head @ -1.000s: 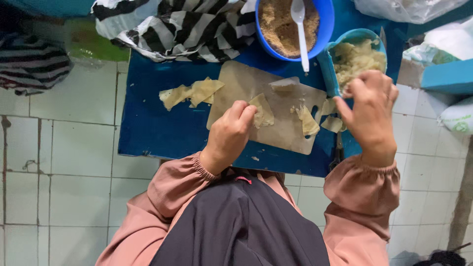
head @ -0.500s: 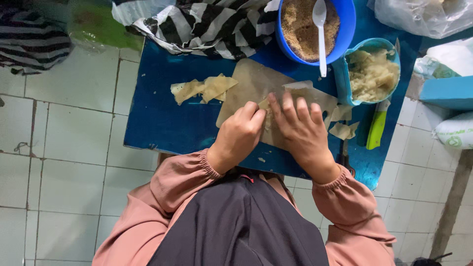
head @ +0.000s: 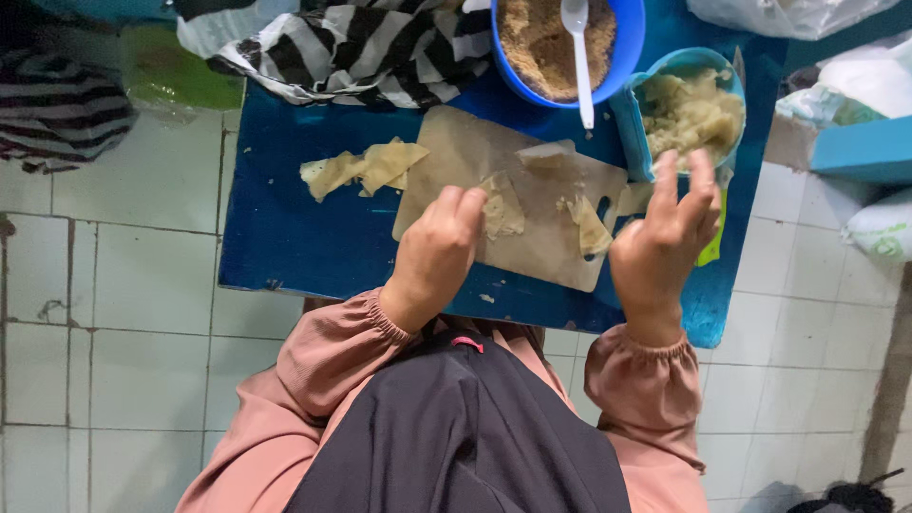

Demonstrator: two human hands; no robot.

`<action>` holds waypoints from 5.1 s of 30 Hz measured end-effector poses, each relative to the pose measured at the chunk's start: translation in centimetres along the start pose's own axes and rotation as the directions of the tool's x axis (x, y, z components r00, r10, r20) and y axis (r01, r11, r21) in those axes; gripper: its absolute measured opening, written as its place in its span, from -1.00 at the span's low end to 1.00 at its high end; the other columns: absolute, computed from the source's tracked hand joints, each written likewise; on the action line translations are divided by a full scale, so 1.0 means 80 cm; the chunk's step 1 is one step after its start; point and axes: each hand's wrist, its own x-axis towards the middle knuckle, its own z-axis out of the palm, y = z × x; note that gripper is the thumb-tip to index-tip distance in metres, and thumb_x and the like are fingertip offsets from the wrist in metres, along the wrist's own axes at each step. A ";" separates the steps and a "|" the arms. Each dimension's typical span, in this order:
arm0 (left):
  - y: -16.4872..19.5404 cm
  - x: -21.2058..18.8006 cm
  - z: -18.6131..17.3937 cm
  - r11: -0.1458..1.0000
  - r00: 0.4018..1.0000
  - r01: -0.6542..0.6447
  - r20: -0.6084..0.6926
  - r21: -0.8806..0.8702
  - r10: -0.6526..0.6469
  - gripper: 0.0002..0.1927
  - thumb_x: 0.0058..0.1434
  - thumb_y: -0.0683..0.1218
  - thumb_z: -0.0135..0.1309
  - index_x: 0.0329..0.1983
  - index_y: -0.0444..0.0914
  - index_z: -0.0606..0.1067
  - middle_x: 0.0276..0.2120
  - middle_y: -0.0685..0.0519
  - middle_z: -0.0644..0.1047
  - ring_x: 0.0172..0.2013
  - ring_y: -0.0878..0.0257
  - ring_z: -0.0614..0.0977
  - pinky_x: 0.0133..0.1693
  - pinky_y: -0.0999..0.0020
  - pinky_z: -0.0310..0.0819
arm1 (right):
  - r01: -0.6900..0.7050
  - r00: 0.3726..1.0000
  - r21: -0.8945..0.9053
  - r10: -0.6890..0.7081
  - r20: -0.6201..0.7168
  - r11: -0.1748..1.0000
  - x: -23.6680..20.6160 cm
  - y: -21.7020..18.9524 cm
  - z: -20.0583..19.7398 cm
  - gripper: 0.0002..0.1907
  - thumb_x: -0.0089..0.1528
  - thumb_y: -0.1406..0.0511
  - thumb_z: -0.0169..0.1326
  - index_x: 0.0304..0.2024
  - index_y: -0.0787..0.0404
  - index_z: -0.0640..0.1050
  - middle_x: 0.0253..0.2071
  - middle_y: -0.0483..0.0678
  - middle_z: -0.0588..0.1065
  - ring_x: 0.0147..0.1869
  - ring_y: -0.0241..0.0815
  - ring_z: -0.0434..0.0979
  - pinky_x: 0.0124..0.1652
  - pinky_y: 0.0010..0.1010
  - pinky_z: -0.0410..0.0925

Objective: The person sits on the floor with a blue tray on their lap, tears and arranges thin pastry sheets on a small cutting board, and uses a spoon to place brown filling from a bowl onto the sheets, assembling filled pieces one at a time.

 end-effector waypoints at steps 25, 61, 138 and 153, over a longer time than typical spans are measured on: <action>0.002 0.019 -0.007 0.988 0.983 0.134 0.136 -0.082 -0.122 -0.66 0.19 -0.15 0.13 -0.01 -0.24 0.33 -0.24 -0.08 0.46 -0.26 -0.01 0.62 -0.37 0.14 0.53 | -0.072 0.993 0.643 -0.008 0.121 0.762 0.135 -0.004 -0.007 -0.89 0.45 0.51 0.07 -0.09 0.38 0.62 -0.31 -0.07 0.55 -0.29 -0.43 0.49 -0.30 -0.63 0.33; -0.004 0.000 -0.018 0.848 0.988 0.151 0.056 -0.508 -0.142 -0.64 0.30 -0.32 0.11 0.14 -0.30 0.39 -0.18 -0.13 0.50 -0.24 -0.01 0.62 -0.17 0.22 0.51 | -0.274 0.962 0.923 0.078 0.263 0.269 -0.038 -0.067 -0.003 -0.78 0.50 0.32 -0.04 -0.04 0.39 0.53 -0.20 0.10 0.55 -0.22 -0.12 0.59 -0.17 -0.36 0.48; -0.049 0.037 -0.020 0.962 0.934 -0.215 0.252 -0.170 0.254 -0.90 0.16 -0.21 0.08 -0.26 -0.19 0.47 -0.28 -0.01 0.46 -0.31 0.02 0.64 -0.36 0.17 0.52 | 0.253 0.930 0.611 -0.362 0.059 0.750 0.016 -0.094 0.038 -0.77 0.19 0.53 0.16 -0.11 0.30 0.51 -0.10 0.10 0.50 -0.04 0.18 0.48 -0.06 -0.11 0.37; -0.064 0.081 0.023 0.996 0.841 0.018 0.539 -0.091 0.034 -0.88 0.15 -0.08 0.07 -0.38 -0.23 0.53 -0.32 -0.13 0.57 -0.23 -0.17 0.62 -0.21 -0.07 0.51 | -0.157 0.935 0.735 -0.141 0.326 0.660 0.033 -0.101 0.033 -0.90 0.22 0.45 0.19 -0.21 0.33 0.55 -0.20 0.09 0.47 -0.14 0.02 0.50 -0.14 -0.27 0.36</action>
